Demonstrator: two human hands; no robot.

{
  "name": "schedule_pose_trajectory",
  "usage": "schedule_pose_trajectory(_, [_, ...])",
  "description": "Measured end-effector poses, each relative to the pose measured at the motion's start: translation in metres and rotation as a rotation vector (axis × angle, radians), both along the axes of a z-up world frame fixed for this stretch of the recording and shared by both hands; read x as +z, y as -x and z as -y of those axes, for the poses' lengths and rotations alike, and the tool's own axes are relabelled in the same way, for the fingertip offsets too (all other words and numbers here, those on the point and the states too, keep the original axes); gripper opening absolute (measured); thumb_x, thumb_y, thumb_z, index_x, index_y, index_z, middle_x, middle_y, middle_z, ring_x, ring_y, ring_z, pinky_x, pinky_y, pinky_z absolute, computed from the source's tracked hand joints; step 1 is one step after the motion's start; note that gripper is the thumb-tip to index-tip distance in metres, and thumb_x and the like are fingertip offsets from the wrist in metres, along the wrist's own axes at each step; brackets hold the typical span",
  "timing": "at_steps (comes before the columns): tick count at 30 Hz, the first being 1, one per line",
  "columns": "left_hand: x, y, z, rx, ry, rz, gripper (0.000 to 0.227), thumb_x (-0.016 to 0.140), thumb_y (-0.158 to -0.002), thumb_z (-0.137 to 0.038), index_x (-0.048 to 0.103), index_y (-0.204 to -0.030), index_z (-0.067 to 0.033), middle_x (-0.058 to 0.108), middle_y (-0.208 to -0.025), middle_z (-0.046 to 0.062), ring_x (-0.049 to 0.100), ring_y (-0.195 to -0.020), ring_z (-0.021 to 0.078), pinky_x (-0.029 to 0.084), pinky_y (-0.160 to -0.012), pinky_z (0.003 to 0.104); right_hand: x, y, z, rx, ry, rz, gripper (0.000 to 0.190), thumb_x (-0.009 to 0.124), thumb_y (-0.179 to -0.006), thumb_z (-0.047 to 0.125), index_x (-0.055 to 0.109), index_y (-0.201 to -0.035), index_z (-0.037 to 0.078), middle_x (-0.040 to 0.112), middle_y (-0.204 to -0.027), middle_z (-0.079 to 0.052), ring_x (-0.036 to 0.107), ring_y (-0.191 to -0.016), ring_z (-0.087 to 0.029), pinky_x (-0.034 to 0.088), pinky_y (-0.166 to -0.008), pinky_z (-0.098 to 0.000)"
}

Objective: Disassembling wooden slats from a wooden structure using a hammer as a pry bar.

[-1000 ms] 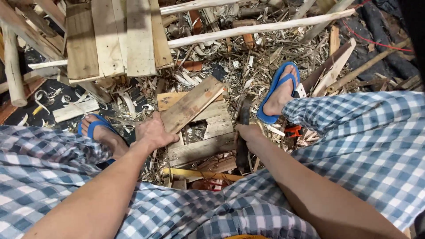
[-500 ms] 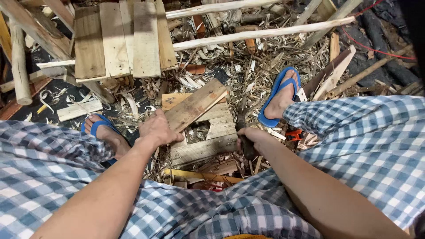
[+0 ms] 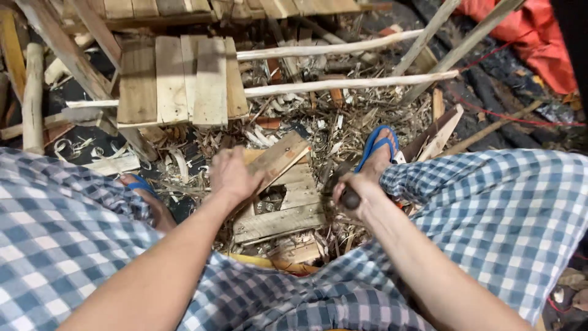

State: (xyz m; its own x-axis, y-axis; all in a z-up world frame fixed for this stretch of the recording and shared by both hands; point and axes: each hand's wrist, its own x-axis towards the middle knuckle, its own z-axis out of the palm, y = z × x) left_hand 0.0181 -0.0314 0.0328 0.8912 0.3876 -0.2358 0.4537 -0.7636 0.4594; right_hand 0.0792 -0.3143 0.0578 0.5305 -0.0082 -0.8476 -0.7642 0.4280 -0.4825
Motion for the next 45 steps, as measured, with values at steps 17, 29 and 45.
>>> schedule_pose_trajectory(17, [0.103, -0.012, 0.098, -0.149, 1.102, -0.352, 0.017, 0.065, -0.082, -0.013, 0.069, -0.079, 0.0034, 0.064, -0.065, 0.009, 0.037, -0.034, 0.0090, 0.026, -0.026, 0.022, 0.118, 0.123, -0.087, 0.242, 0.031, 0.407, 0.013, 0.047, -0.103, 0.010, 0.053, -0.100, -0.001, 0.057, -0.074, -0.013, 0.053, -0.055, -0.021, 0.045, -0.047, -0.0340])
schedule_pose_trajectory(29, [0.082, -0.037, 0.112, -0.169, 1.069, -0.324, 0.015, 0.066, -0.078, -0.010, 0.068, -0.089, -0.0003, 0.064, -0.069, 0.008, 0.048, -0.041, 0.0128, 0.032, -0.026, 0.023, 0.109, 0.109, -0.081, 0.217, 0.062, 0.412, 0.017, 0.044, -0.102, 0.013, 0.053, -0.110, 0.000, 0.056, -0.080, -0.010, 0.052, -0.056, -0.019, 0.043, -0.052, -0.0307])
schedule_pose_trajectory(45, [0.049, -0.017, 0.099, 0.059, 1.385, -0.014, 0.046, 0.084, -0.069, -0.019, 0.068, -0.105, 0.0044, 0.064, -0.075, 0.021, 0.067, -0.059, 0.0222, 0.057, -0.042, 0.030, 0.107, 0.101, -0.094, 0.211, 0.042, 0.443, 0.020, 0.063, -0.087, 0.011, 0.052, -0.101, 0.002, 0.061, -0.071, -0.016, 0.063, -0.054, -0.029, 0.055, -0.044, -0.0410])
